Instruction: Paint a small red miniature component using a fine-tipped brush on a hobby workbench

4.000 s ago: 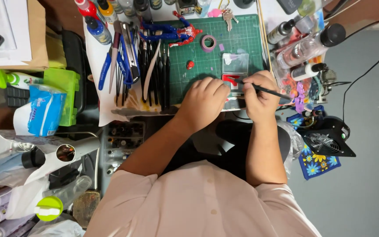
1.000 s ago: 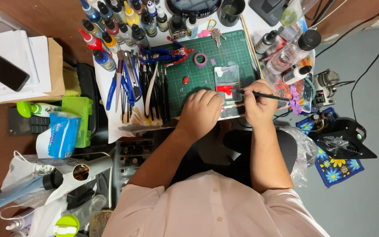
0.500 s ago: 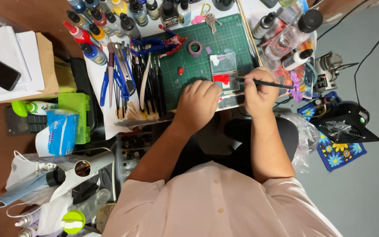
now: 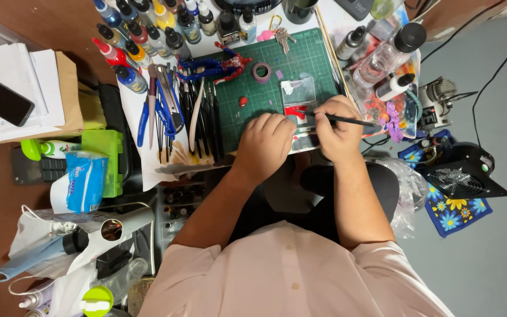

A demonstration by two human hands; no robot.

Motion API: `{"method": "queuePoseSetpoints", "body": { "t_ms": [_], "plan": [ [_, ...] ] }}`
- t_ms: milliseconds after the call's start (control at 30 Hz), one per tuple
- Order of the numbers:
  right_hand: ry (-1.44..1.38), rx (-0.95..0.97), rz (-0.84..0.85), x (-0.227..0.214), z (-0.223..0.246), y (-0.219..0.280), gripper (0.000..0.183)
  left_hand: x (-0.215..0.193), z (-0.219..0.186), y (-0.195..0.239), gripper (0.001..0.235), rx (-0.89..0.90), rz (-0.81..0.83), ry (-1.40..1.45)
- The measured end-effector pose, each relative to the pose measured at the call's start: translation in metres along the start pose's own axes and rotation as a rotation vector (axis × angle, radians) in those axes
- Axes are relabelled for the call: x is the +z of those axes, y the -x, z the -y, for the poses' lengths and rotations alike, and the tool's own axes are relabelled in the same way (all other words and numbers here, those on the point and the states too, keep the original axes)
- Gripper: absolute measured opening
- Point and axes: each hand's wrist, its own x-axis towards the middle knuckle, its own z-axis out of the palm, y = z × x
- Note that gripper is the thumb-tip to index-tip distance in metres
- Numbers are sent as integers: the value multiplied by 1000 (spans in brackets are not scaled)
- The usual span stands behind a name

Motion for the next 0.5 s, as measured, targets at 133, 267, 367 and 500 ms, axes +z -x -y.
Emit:
{"method": "queuePoseSetpoints", "body": {
  "t_ms": [133,267,367,500],
  "plan": [
    [-10,3,7,4,2,0,2,-1,-1,0,14,-9,6,0],
    [4,4,19,4,8,-4,2,-2,-2,-1,14,-13,5,14],
    [9,11,22,5,8,-2,2,-2,-1,0,14,-8,14,15],
    [23,8,37,5,10,-3,3,-4,-2,-2,14,-12,16,20]
  ]
}}
